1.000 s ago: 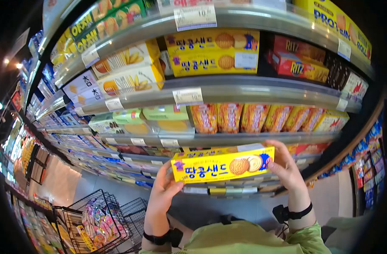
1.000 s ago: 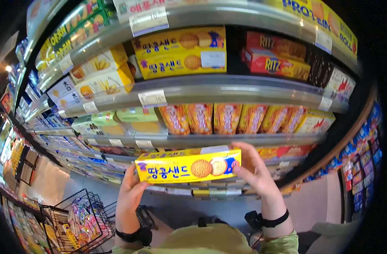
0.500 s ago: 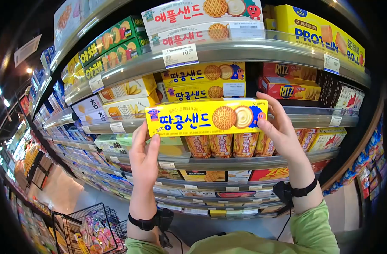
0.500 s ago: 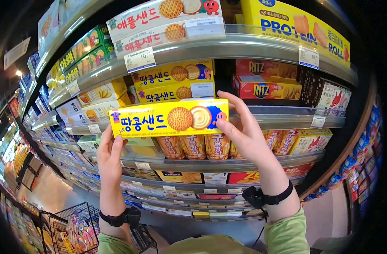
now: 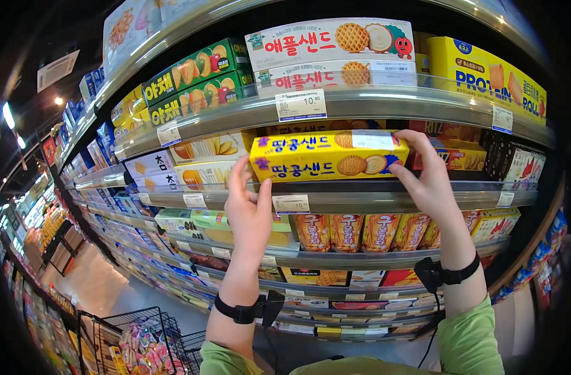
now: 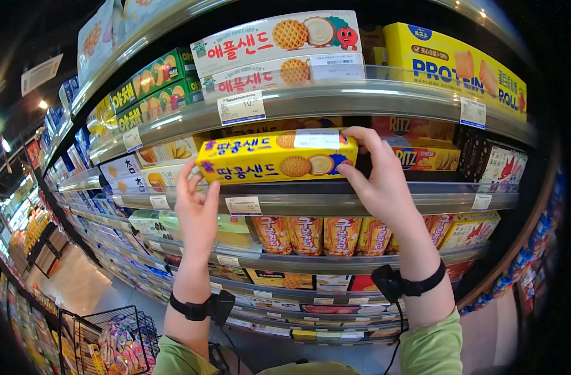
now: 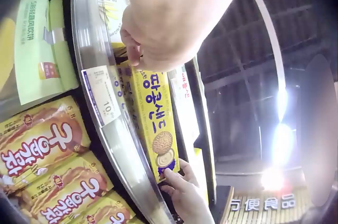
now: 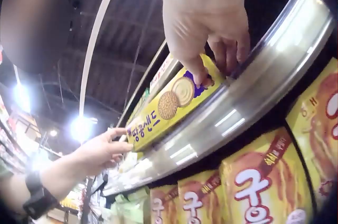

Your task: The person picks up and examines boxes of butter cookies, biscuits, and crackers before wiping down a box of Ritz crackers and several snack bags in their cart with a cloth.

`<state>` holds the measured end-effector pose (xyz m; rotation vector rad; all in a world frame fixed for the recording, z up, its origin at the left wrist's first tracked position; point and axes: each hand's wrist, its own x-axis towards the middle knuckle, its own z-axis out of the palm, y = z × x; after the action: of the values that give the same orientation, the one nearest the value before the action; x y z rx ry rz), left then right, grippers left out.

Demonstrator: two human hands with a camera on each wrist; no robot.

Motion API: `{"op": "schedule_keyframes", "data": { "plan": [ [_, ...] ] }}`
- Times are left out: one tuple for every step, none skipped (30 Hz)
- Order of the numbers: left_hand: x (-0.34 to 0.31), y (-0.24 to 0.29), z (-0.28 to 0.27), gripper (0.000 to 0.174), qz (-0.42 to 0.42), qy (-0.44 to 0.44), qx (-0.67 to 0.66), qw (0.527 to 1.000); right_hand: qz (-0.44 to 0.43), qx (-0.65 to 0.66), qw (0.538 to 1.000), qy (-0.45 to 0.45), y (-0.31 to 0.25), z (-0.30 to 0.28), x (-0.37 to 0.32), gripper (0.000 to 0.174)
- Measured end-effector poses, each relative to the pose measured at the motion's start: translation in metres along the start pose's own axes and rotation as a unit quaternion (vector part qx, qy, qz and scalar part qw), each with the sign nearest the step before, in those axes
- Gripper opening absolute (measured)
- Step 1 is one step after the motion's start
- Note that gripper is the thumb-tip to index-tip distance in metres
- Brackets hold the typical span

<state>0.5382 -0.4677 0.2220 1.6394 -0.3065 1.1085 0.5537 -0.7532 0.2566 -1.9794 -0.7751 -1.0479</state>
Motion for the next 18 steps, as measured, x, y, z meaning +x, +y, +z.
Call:
{"op": "schedule_keyframes", "data": {
  "plan": [
    [0.001, -0.003, 0.002, 0.049, 0.0, -0.002, -0.004, 1.0, -0.006, -0.032, 0.999, 0.008, 0.003, 0.003, 0.001, 0.046],
    [0.001, -0.006, 0.004, 0.051, 0.007, -0.019, 0.081, 0.996, 0.034, -0.034, 0.999, 0.001, 0.003, 0.005, -0.001, 0.043],
    [0.002, -0.008, 0.007, 0.052, 0.015, -0.035, 0.166, 0.985, 0.064, -0.045, 0.997, -0.015, 0.008, 0.006, -0.002, 0.044],
    [0.002, -0.012, 0.009, 0.052, 0.033, -0.026, 0.193, 0.98, 0.08, -0.043, 0.995, -0.03, 0.01, 0.006, -0.003, 0.044],
    [0.004, -0.012, 0.011, 0.052, 0.034, -0.025, 0.188, 0.981, 0.096, -0.042, 0.994, -0.044, 0.01, 0.006, -0.003, 0.044],
    [0.005, -0.012, 0.011, 0.051, 0.056, -0.029, 0.236, 0.97, 0.098, -0.035, 0.993, -0.052, 0.008, 0.006, -0.003, 0.043],
    [0.005, -0.012, 0.011, 0.051, 0.078, -0.032, 0.284, 0.955, 0.096, -0.038, 0.993, -0.052, 0.006, 0.006, -0.003, 0.041],
    [0.006, -0.013, 0.013, 0.051, 0.08, -0.033, 0.28, 0.956, 0.113, -0.036, 0.99, -0.075, 0.008, 0.004, -0.001, 0.038],
    [0.005, -0.014, 0.014, 0.052, 0.056, -0.054, 0.324, 0.943, 0.13, -0.032, 0.986, -0.1, 0.009, 0.003, 0.001, 0.035],
    [0.004, -0.014, 0.014, 0.054, 0.032, -0.074, 0.368, 0.926, 0.13, -0.033, 0.986, -0.099, 0.008, 0.002, 0.001, 0.035],
    [0.001, -0.014, 0.016, 0.054, 0.035, -0.074, 0.367, 0.927, 0.138, -0.016, 0.985, -0.106, 0.006, 0.0, 0.002, 0.032],
    [-0.005, -0.012, 0.017, 0.054, 0.074, -0.024, 0.356, 0.931, 0.145, 0.001, 0.983, -0.113, 0.005, -0.001, 0.002, 0.029],
    [-0.009, -0.007, 0.019, 0.054, 0.113, 0.027, 0.344, 0.932, 0.143, 0.003, 0.984, -0.111, 0.003, -0.002, 0.003, 0.029],
    [-0.013, 0.003, 0.018, 0.051, 0.114, 0.015, 0.336, 0.935, 0.135, -0.004, 0.984, -0.113, 0.0, -0.003, 0.002, 0.029],
    [-0.016, 0.006, 0.019, 0.051, 0.115, 0.019, 0.338, 0.934, 0.127, -0.01, 0.985, -0.115, -0.001, -0.003, 0.001, 0.028],
    [-0.019, 0.008, 0.02, 0.051, 0.103, -0.012, 0.35, 0.931, 0.11, -0.004, 0.988, -0.106, 0.004, 0.001, -0.001, 0.03],
    [-0.021, 0.009, 0.02, 0.051, 0.091, -0.042, 0.361, 0.927, 0.106, -0.001, 0.988, -0.109, 0.004, 0.001, -0.001, 0.03],
    [-0.022, 0.01, 0.02, 0.052, 0.086, -0.048, 0.359, 0.928, 0.115, -0.009, 0.987, -0.109, 0.003, 0.002, -0.001, 0.03]
  ]
}}
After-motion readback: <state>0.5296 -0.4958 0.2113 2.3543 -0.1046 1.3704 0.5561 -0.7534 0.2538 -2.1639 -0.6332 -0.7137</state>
